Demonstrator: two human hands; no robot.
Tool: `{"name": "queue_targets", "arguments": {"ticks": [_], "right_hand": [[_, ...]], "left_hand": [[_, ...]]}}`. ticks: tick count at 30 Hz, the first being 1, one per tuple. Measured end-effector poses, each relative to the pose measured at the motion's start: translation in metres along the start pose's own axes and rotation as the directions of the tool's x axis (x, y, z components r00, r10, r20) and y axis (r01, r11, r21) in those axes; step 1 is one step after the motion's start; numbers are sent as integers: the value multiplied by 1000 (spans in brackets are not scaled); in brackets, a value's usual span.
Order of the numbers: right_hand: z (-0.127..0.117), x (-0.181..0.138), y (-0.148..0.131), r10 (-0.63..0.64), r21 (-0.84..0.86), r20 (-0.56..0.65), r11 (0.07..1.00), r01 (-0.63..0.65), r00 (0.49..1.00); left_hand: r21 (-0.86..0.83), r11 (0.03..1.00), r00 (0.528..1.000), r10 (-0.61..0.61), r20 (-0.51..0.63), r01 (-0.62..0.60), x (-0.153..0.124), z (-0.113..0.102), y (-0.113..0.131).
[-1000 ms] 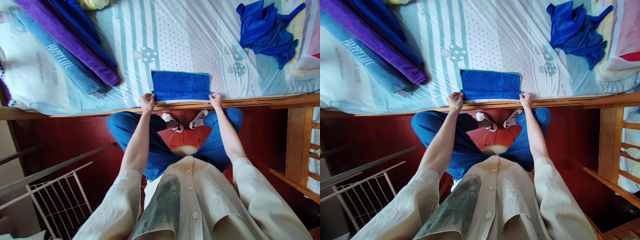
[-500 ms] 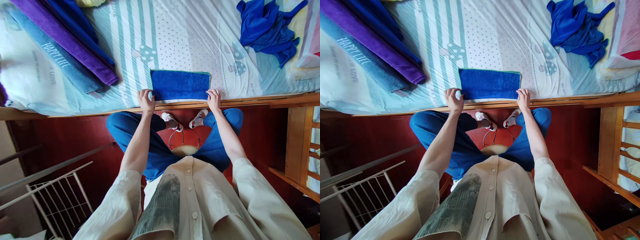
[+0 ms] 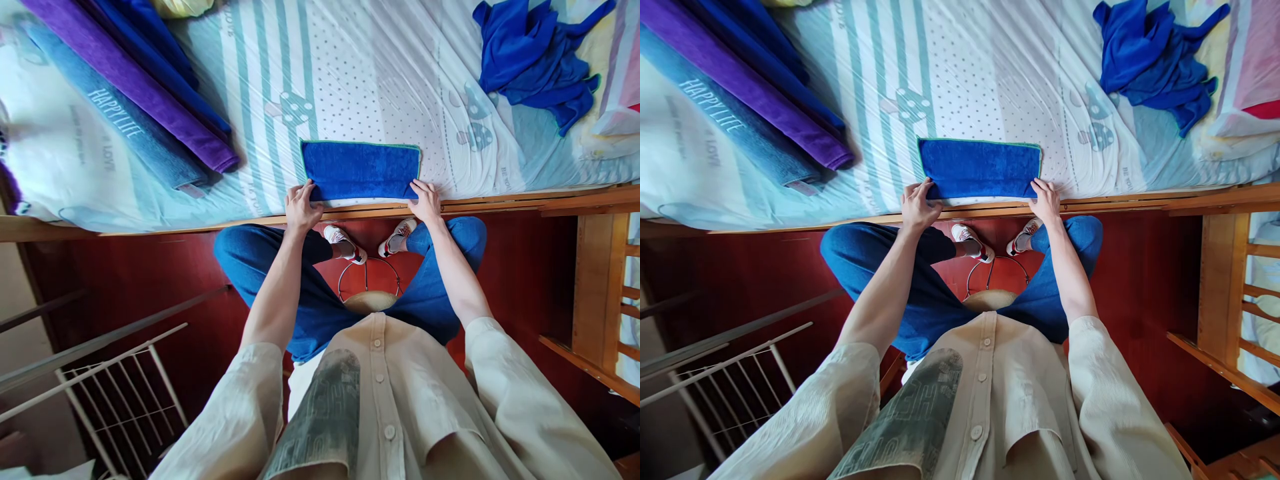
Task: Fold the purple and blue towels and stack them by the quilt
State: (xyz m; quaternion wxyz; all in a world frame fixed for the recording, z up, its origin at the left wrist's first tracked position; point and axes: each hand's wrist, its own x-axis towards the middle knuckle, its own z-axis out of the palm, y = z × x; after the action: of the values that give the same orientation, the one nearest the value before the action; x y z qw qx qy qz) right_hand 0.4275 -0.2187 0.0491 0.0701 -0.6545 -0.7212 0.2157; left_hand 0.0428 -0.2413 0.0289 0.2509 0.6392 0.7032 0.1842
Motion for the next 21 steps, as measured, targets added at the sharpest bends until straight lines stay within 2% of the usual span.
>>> {"name": "queue_targets", "arguments": {"ticks": [4, 11, 17, 21], "right_hand": [[2, 4, 3, 39, 29, -36, 999, -38, 999], [8, 12, 13, 114, 174, -101, 980, -95, 988], [18, 18, 26, 104, 377, -170, 926, -33, 980], [21, 22, 30, 118, 417, -204, 908, -23, 972]], "left_hand": [[-18, 1000, 999, -16, -47, 15, 3, 0, -2], [-218, 972, 985, -114, -133, 83, 12, 0, -4], [-301, 946, 977, -164, -135, 118, 12, -3, 2], [-302, 942, 968, -200, -151, 147, 13, -3, 1]]}}
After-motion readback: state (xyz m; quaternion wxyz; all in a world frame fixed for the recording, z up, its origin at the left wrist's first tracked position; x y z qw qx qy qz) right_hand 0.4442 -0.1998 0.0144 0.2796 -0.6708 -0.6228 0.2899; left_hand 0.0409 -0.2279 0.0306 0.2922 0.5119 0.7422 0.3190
